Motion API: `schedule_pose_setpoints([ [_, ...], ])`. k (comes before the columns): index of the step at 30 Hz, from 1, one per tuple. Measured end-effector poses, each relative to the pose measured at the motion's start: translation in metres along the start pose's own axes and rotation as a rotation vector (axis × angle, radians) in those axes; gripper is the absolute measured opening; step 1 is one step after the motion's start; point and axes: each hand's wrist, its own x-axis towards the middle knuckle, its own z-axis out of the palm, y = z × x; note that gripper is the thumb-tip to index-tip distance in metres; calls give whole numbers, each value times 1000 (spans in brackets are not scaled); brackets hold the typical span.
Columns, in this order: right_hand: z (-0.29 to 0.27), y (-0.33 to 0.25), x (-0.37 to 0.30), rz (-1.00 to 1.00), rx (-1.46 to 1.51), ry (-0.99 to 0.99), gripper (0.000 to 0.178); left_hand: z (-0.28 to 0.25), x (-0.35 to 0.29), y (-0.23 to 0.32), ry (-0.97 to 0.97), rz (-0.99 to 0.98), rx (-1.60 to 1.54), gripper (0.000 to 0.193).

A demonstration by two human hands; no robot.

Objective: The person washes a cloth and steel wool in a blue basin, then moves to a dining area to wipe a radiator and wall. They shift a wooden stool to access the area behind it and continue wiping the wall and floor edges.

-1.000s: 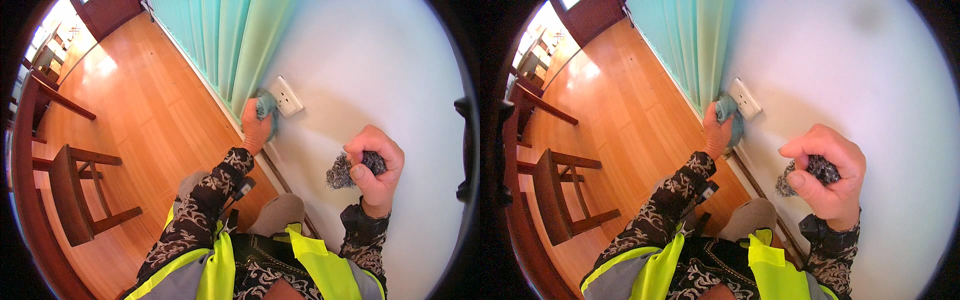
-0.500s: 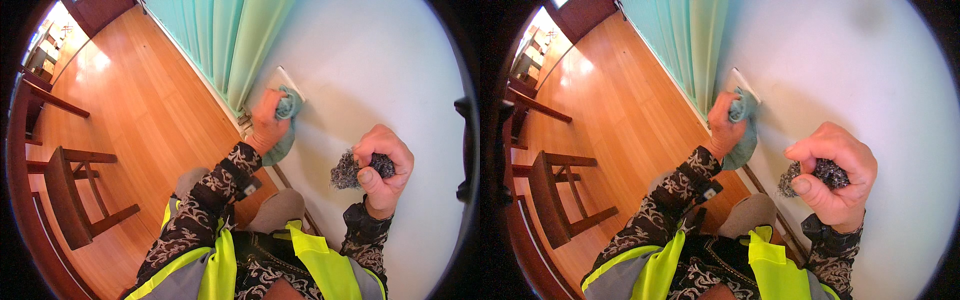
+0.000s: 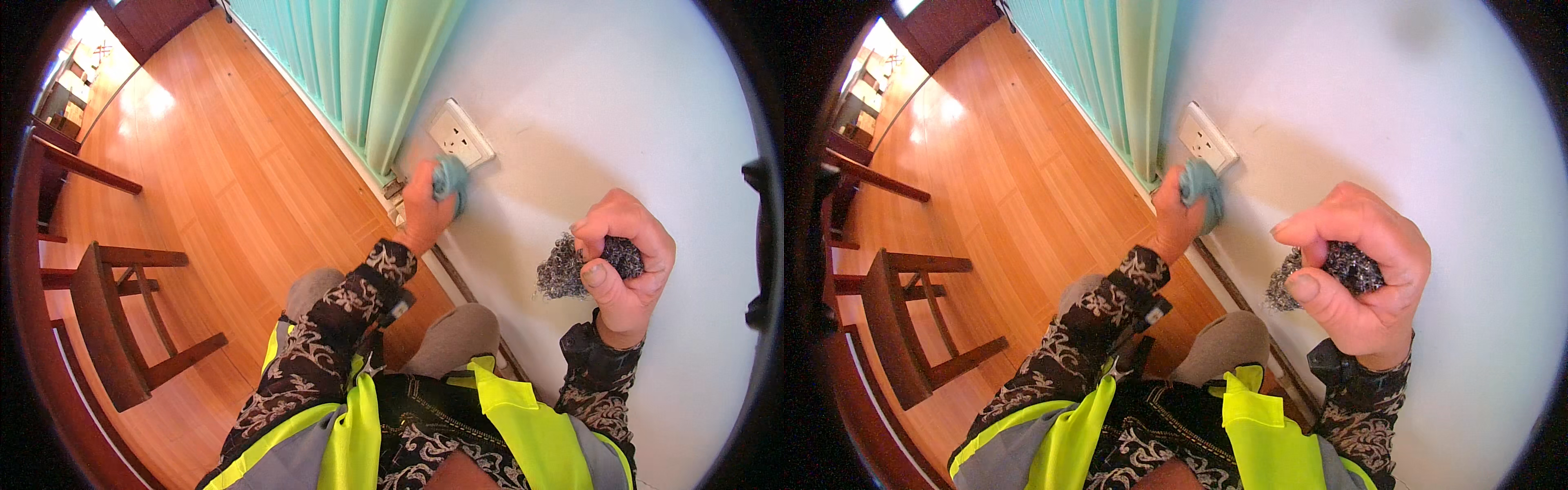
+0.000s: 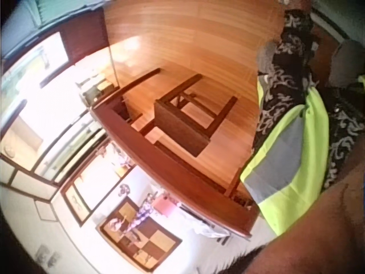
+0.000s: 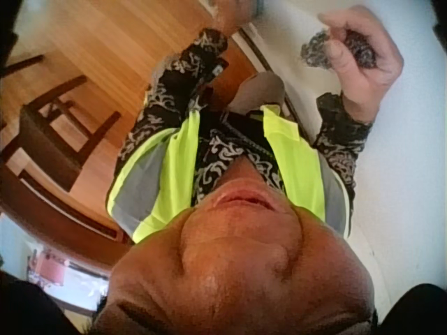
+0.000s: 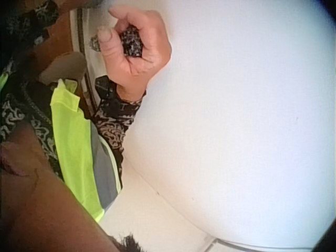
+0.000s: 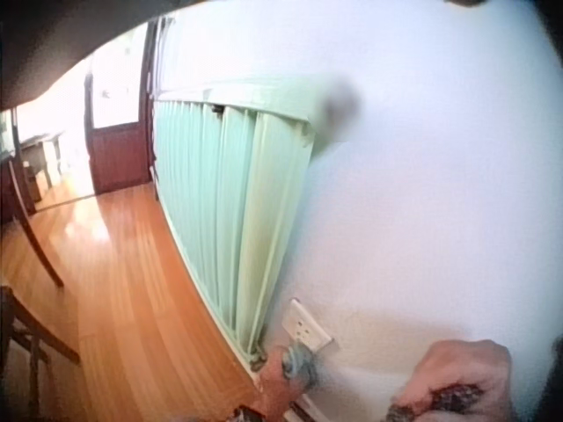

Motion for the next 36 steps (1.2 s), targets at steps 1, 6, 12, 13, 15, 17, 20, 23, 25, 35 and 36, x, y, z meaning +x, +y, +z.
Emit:
schedule_pose_setpoints([
  [1,0,0,0,-10,0,-10,28,1,-2,3,-15,-11,50,32],
  [6,0,2,0,-14,-13,-5,27,12,8,7,-23,123,178,35],
  [12,0,-3,-1,53,24,30,26,-8,8,4,-67,209,231,29],
  [13,0,-3,-1,60,15,32,26,-9,8,5,-54,150,253,29],
  [15,0,-2,0,-11,11,23,26,-8,10,6,3,136,247,29],
  [17,0,-1,1,-28,1,15,27,3,16,5,9,213,216,27],
  [20,0,-1,1,-9,-9,20,27,14,17,-6,-60,252,340,26],
  [23,-1,-1,0,36,7,34,27,5,-5,-25,-57,159,334,28],
  [25,-1,-1,0,45,24,30,26,-9,-21,-41,-39,-54,368,29],
  [35,-2,1,-7,25,-58,39,36,-114,-13,-65,215,-316,357,28],
  [36,-2,1,-7,22,-68,38,36,-117,-16,-65,172,-265,364,28],
])
